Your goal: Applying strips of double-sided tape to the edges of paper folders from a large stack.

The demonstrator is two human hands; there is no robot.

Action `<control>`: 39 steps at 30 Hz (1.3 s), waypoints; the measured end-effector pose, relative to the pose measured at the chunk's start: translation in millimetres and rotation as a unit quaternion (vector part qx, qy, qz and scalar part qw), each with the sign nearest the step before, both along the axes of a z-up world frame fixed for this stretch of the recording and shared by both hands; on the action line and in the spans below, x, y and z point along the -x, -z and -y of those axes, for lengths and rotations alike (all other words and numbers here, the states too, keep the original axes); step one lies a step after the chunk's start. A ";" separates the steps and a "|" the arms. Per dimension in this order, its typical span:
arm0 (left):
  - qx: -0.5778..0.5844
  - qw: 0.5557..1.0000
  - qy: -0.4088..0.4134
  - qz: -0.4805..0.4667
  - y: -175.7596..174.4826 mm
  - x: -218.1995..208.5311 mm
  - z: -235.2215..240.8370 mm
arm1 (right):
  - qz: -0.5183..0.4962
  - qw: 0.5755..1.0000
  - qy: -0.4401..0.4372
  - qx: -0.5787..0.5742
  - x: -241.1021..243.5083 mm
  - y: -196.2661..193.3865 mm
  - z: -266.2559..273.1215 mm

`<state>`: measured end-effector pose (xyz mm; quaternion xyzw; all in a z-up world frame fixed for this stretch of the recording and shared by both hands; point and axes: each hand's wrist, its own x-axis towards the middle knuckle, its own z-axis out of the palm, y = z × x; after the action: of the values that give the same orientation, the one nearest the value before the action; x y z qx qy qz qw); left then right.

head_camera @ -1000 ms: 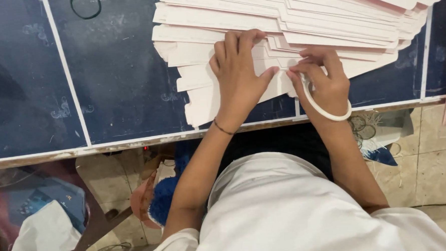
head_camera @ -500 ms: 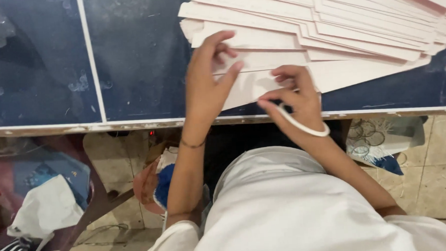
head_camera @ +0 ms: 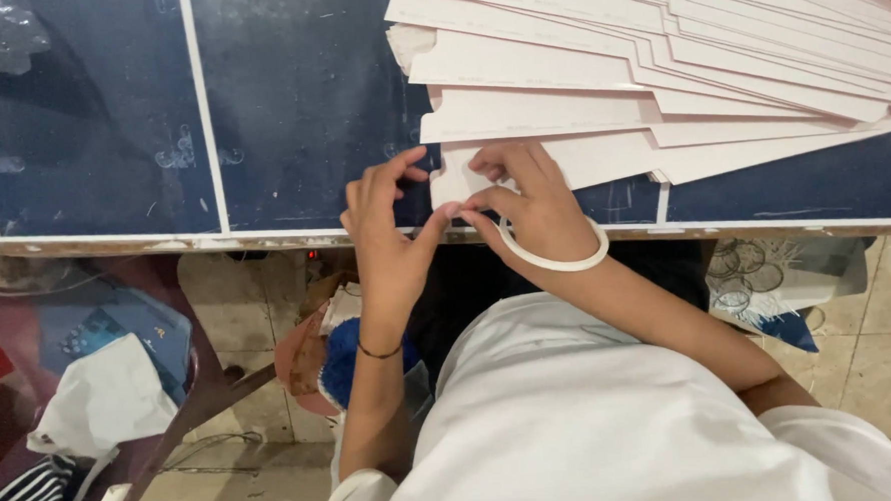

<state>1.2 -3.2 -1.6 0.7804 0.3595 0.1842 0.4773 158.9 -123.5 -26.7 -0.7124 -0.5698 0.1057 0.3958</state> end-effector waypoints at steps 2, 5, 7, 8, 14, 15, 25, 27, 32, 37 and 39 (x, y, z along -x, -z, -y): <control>-0.005 1.000 0.004 0.002 -0.4 -0.1 -1.3 | 0.037 0.999 0.029 -0.008 -3.6 2.5 10.5; -0.008 1.000 0.004 0.003 2.7 -0.9 0.9 | 0.028 0.997 0.067 -0.010 -27.2 -15.7 34.7; -0.008 1.000 0.005 0.004 2.8 -1.2 3.4 | -0.016 0.997 0.080 -0.006 -49.7 -40.2 53.0; -0.039 0.999 0.001 -0.033 1.4 -1.3 5.3 | -0.009 0.993 0.106 0.052 -61.4 -55.2 62.9; -0.163 0.982 -0.027 -0.089 -0.5 -24.2 24.1 | -0.037 0.970 0.212 0.116 -95.4 -63.0 101.3; -0.192 0.976 -0.026 -0.095 0.7 -30.9 27.8 | -0.051 0.969 0.217 0.103 -96.6 -58.4 103.9; -0.268 0.940 0.204 -0.058 -13.0 -149.4 69.3 | 0.009 0.980 0.189 0.055 -105.8 -74.9 102.7; -0.434 0.887 0.142 -0.076 -18.1 -166.2 66.2 | 0.079 0.987 0.142 -0.008 -113.7 -89.2 98.7; -0.602 0.795 0.061 0.045 -29.2 -200.3 28.4 | 0.143 0.970 0.183 -0.079 -104.9 -108.4 81.6; -0.577 0.815 0.052 0.023 16.6 -180.5 27.3 | 0.107 0.976 0.187 -0.044 -106.1 -72.1 82.1; -0.278 0.936 0.207 -0.058 13.2 -158.9 25.1 | 0.040 0.990 0.137 -0.010 -107.3 -55.2 83.1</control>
<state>160.1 -28.4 -14.8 0.9485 0.1513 0.1280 0.2473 266.2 -206.6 28.5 -0.7835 -0.4830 0.0166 0.3906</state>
